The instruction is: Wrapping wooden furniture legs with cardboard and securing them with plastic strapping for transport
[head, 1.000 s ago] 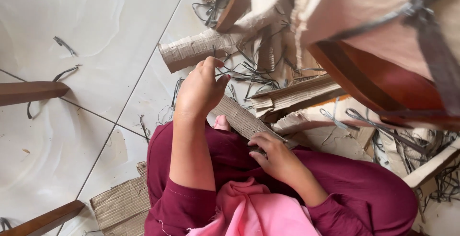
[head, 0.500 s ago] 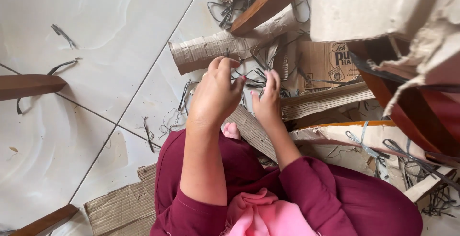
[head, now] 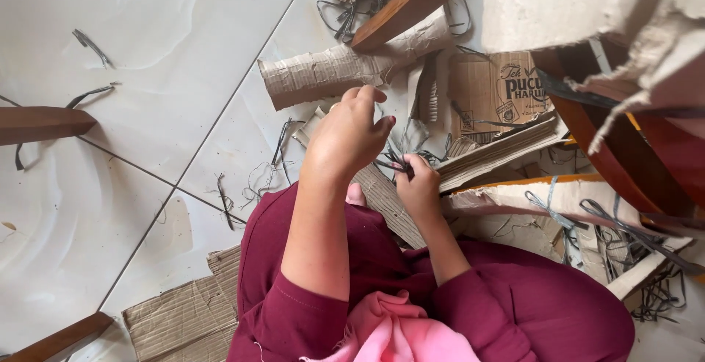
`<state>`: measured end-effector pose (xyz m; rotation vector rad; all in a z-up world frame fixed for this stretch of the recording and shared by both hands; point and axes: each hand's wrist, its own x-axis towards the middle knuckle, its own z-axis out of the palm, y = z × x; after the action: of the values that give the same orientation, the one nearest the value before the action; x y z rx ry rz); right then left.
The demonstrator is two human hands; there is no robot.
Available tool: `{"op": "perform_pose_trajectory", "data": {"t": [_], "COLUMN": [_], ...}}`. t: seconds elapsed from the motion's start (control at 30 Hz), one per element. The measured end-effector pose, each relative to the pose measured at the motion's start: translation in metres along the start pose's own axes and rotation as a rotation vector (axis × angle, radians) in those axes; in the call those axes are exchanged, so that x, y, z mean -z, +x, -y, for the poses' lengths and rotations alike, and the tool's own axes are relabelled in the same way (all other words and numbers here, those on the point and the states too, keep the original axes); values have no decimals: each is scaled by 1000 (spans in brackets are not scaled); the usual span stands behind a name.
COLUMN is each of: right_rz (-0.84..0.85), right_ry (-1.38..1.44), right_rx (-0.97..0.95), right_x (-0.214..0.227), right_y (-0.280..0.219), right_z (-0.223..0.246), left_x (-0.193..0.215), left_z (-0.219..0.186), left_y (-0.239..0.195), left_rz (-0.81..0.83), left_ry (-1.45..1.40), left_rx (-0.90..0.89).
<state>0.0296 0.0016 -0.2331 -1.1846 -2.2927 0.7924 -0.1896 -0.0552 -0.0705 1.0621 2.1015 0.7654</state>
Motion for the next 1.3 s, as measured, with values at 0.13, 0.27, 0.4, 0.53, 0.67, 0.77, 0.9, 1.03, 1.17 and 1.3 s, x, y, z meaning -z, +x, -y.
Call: {"op": "perform_pose_trajectory", "data": {"t": [0.13,0.27,0.4,0.53,0.67,0.77,0.9,1.03,1.17,1.3], "right_rz": [-67,-118,-135,-135,-23,9,31,-83,-154,93], "right_ry": [-31,-82,-70,-97,-24,104,616,717,520,213], "right_rx": [187,292,336,324,218,86,-303,-429,-310,-395], "right_x": [56,82,92,97,131,142,177,188,219,268], "right_y": [-19,-43,-64,-86,-94,-100,-96,-96,-106,-109], "right_z": [37,48,44,39,86,83,108,82,73,59], "left_x": [-29,-81,-113,-105,-88,-59,-46,-89,-120,-109], "left_z": [-9,-19,-23,-32,-33,-40,-65,-76,-85,-90], "left_y": [9,27,31,14,-12,-47,-93,-107,-114,-114], "left_rz": [67,296,384,327,284,252,353,395,384,574], "left_ry": [21,144,251,223,36,-40,-169,-175,-250,-85], "left_rx": [-3,28,-42,0,-84,-181,-406,-558,-659,-433]}}
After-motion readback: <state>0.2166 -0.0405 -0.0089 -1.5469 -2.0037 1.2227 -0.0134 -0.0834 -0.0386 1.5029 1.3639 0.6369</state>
